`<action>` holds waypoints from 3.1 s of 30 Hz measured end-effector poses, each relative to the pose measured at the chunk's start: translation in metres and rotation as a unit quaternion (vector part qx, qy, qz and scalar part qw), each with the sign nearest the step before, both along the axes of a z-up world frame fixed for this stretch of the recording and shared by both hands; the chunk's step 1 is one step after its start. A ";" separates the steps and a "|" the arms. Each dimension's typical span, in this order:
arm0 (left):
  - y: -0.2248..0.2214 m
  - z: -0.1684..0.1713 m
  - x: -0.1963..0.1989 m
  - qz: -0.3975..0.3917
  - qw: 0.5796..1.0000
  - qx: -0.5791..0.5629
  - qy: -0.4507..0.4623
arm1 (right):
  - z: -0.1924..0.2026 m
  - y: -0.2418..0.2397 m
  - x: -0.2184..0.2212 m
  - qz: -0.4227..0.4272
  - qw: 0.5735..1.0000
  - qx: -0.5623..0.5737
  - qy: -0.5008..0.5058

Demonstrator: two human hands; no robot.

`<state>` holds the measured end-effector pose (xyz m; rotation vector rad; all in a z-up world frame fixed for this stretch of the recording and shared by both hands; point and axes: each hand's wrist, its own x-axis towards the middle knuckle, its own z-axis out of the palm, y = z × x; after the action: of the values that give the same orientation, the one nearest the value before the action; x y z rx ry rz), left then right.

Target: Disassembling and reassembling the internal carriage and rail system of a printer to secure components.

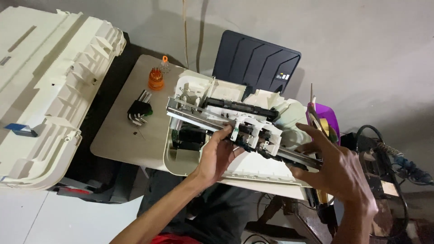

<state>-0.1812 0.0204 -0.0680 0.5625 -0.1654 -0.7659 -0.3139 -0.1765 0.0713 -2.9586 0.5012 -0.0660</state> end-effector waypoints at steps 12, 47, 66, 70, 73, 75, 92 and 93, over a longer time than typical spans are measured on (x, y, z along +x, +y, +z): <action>0.010 0.044 0.004 0.042 0.953 0.203 0.220 | -0.015 -0.006 0.017 -0.002 0.997 0.037 0.064; 0.006 -0.002 0.010 0.005 0.990 0.111 0.082 | -0.088 0.138 0.008 0.094 0.945 -0.220 -0.222; 0.001 -0.023 0.009 0.020 0.993 0.075 0.088 | -0.079 0.143 0.013 0.101 0.943 -0.225 -0.224; 0.006 0.001 0.009 0.022 0.980 0.075 0.182 | -0.079 0.141 0.016 0.090 0.948 -0.217 -0.217; 0.010 0.026 0.012 0.020 0.980 0.107 0.165 | -0.081 0.136 0.019 0.071 0.960 -0.197 -0.187; 0.011 0.031 0.012 0.033 0.975 0.142 0.170 | -0.082 0.132 0.022 0.057 0.970 -0.173 -0.162; 0.008 0.013 0.011 0.010 0.970 0.131 0.204 | -0.085 0.137 0.012 0.056 0.969 -0.197 -0.135; 0.008 0.013 0.011 0.010 0.970 0.131 0.204 | -0.084 0.136 0.014 0.056 0.969 -0.197 -0.135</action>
<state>-0.1698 0.0283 -0.0550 0.6422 0.3266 -0.8750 -0.2998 -0.0408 -0.0124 -3.2743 0.3112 -0.6161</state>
